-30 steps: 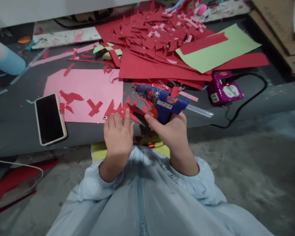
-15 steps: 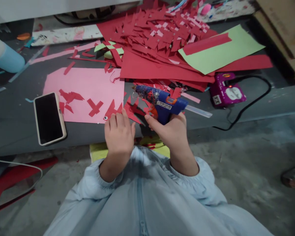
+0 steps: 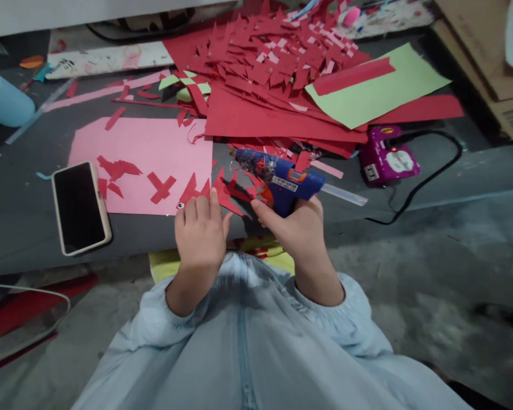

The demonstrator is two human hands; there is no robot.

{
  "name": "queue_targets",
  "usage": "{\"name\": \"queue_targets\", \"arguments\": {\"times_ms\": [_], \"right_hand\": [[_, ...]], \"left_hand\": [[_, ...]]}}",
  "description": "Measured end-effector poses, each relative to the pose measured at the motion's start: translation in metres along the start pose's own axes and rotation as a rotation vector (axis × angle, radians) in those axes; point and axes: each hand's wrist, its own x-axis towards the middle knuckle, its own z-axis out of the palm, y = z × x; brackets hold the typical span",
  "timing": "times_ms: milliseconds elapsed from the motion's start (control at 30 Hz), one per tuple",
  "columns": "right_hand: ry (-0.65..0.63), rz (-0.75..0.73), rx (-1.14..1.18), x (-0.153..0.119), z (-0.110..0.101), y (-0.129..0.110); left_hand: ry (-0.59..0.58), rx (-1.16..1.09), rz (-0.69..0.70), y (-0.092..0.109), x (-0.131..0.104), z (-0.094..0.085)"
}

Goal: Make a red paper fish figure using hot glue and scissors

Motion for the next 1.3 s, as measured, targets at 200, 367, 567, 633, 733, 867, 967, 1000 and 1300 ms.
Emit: {"name": "queue_targets", "arguments": {"times_ms": [200,367,567,633,733,867,967,1000,1300], "right_hand": [[0.000,0.020,0.033,-0.003,-0.005,-0.002],[0.009,0.016,0.000,-0.005,-0.009,-0.002],[0.023,0.053,-0.010,-0.005,-0.011,0.001],[0.024,0.054,-0.004,-0.004,-0.013,0.000],[0.027,0.055,0.011,-0.004,-0.015,-0.001],[0.023,0.062,0.037,-0.004,-0.015,0.000],[0.038,0.074,0.036,-0.006,-0.015,0.001],[0.042,0.072,0.038,-0.006,-0.015,0.001],[0.049,0.039,0.027,-0.007,-0.023,0.004]], "left_hand": [[-0.004,0.010,0.022,0.000,-0.001,-0.002],[-0.051,0.025,0.023,0.003,0.001,-0.006],[-0.147,0.020,0.021,0.008,0.002,-0.015],[-0.171,0.026,0.028,0.010,0.001,-0.018],[-0.198,0.051,0.034,0.012,-0.001,-0.020],[-0.220,0.064,0.034,0.013,-0.003,-0.020],[-0.204,0.042,0.016,0.013,-0.002,-0.018],[-0.196,0.033,0.004,0.012,-0.001,-0.018],[-0.143,0.059,0.013,0.006,0.003,-0.016]]}}
